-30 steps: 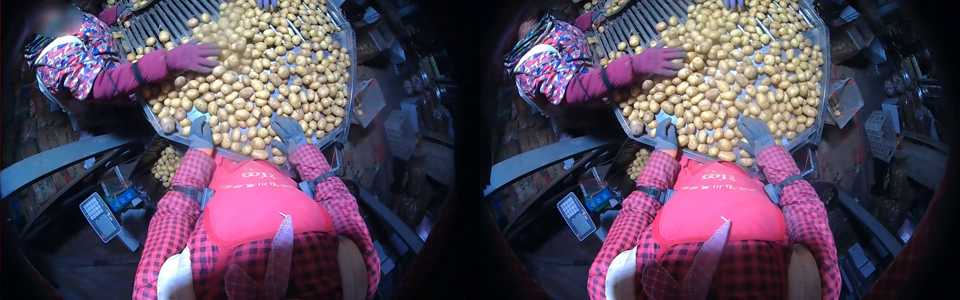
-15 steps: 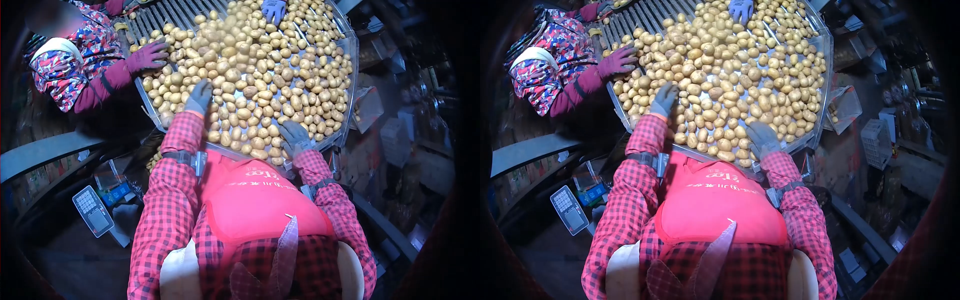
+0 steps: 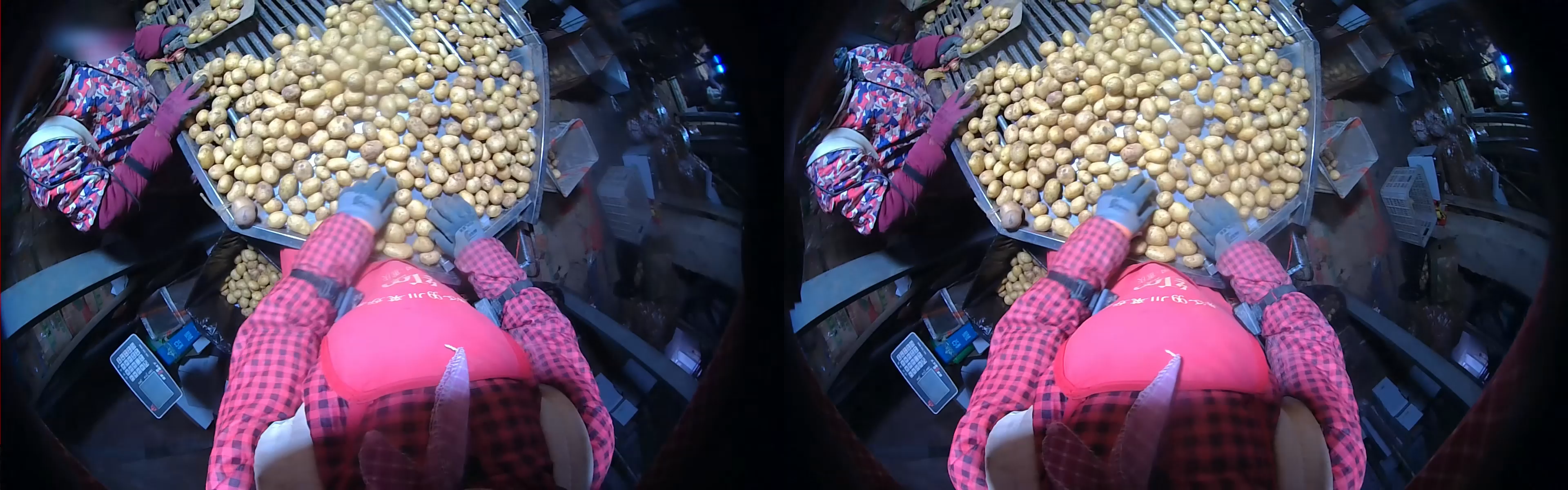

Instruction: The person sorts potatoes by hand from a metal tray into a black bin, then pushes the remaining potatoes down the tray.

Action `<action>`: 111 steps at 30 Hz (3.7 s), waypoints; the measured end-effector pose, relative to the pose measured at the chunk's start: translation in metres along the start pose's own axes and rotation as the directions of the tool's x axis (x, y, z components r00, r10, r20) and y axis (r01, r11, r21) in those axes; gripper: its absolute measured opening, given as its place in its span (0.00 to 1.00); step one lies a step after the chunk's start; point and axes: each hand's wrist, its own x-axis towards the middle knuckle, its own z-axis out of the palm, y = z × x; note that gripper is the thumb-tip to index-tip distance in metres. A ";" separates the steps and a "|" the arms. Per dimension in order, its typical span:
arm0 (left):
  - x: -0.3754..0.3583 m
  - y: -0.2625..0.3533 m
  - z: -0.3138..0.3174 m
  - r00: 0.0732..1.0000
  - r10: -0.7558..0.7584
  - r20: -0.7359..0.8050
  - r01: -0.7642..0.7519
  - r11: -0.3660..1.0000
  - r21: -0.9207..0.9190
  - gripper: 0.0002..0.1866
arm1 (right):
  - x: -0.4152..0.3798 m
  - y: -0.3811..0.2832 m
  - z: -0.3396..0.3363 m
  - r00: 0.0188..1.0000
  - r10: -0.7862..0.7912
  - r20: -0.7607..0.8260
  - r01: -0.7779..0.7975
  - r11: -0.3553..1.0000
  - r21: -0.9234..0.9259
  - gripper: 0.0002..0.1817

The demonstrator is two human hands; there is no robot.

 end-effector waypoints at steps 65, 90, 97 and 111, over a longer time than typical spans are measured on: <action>-0.137 -0.027 0.007 0.975 0.017 -0.221 -0.200 0.492 -0.847 0.28 | 0.030 -0.083 0.036 0.974 -0.167 0.155 0.168 0.986 0.011 0.20; -0.133 -0.003 0.007 0.866 0.145 0.478 0.353 -0.855 -0.381 0.35 | 0.058 -0.121 -0.027 0.942 0.012 0.335 -0.258 0.664 0.701 0.30; -0.206 -0.076 -0.003 0.988 -0.033 0.151 0.036 -0.900 -0.433 0.27 | 0.017 0.021 -0.006 0.888 0.448 0.103 -0.446 0.894 -0.049 0.29; -0.277 -0.175 0.058 0.156 -0.987 0.042 -0.018 -0.045 -0.999 0.20 | 0.027 -0.027 0.004 0.857 0.463 0.226 -0.400 0.875 -0.274 0.41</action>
